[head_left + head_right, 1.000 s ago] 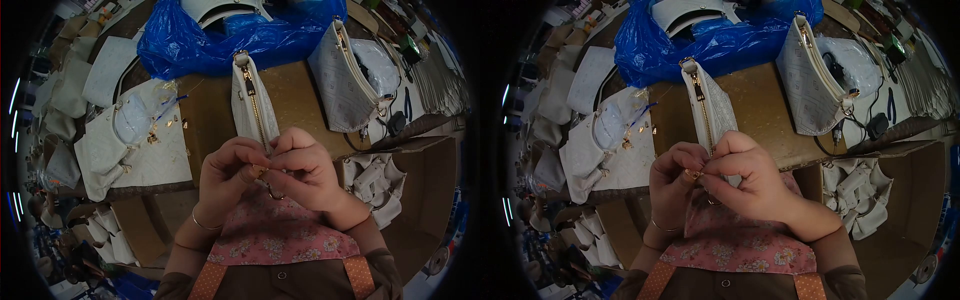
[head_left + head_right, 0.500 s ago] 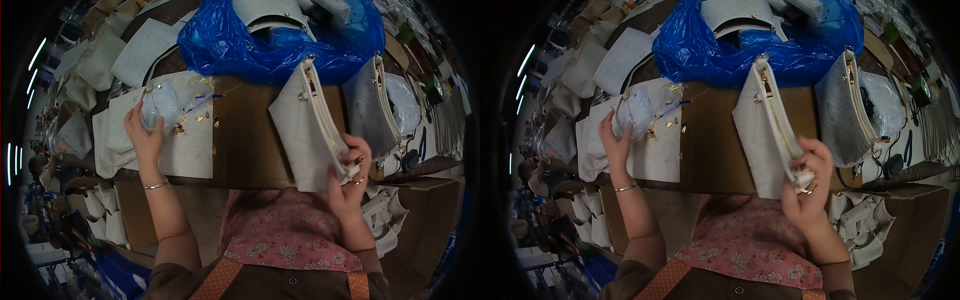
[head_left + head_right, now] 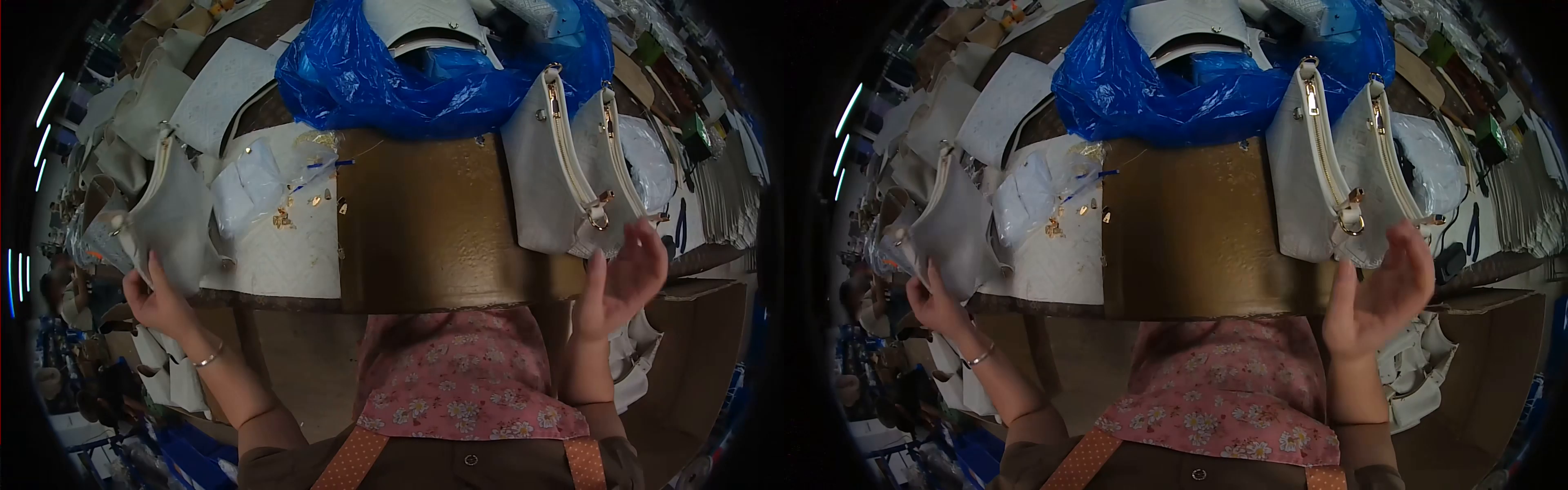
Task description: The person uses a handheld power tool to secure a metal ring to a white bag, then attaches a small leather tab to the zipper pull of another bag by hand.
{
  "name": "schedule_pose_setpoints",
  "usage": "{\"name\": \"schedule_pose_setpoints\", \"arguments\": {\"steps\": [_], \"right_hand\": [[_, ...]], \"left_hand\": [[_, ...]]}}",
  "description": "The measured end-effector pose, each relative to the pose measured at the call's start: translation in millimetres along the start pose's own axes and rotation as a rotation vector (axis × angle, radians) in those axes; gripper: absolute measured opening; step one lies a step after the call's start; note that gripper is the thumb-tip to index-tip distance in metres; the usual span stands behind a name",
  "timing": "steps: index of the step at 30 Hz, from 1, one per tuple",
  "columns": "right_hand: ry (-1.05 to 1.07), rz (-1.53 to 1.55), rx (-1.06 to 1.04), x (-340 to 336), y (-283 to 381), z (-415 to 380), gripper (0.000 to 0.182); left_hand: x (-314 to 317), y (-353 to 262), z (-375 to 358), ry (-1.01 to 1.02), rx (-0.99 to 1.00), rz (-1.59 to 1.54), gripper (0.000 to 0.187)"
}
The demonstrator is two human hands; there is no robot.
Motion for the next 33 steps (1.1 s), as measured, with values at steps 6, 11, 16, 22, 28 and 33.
{"name": "schedule_pose_setpoints", "arguments": {"steps": [6,11,16,22,28,33], "right_hand": [[0.568,0.473,-0.169,50,75,-19,0.056],[0.753,0.344,-0.183,75,93,-28,0.058],[0.771,0.474,-0.029,69,81,-32,0.049],[0.897,0.595,0.181,57,69,-27,0.027],[0.871,0.609,0.257,58,66,-21,0.017],[0.820,0.640,0.580,56,62,-24,0.015]], "left_hand": [[57,-108,-128,-0.008,-0.165,-0.575,0.029],[108,-163,-226,0.820,-0.136,-0.801,0.035],[133,-152,-267,0.949,-0.663,-1.088,0.042],[134,-178,-248,1.090,-0.511,-1.287,0.042],[129,-168,-203,1.056,-0.446,-1.148,0.048],[144,-195,-172,1.259,-0.178,-1.062,0.033]]}}
Point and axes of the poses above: each hand's wrist, its own z-axis towards the middle knuckle, its own x-axis out of the palm, y = z × x, the point moved 5 cm from there along z, towards the middle knuckle, and after that the axes turned 9 degrees about -z, right-handed, at the moved point
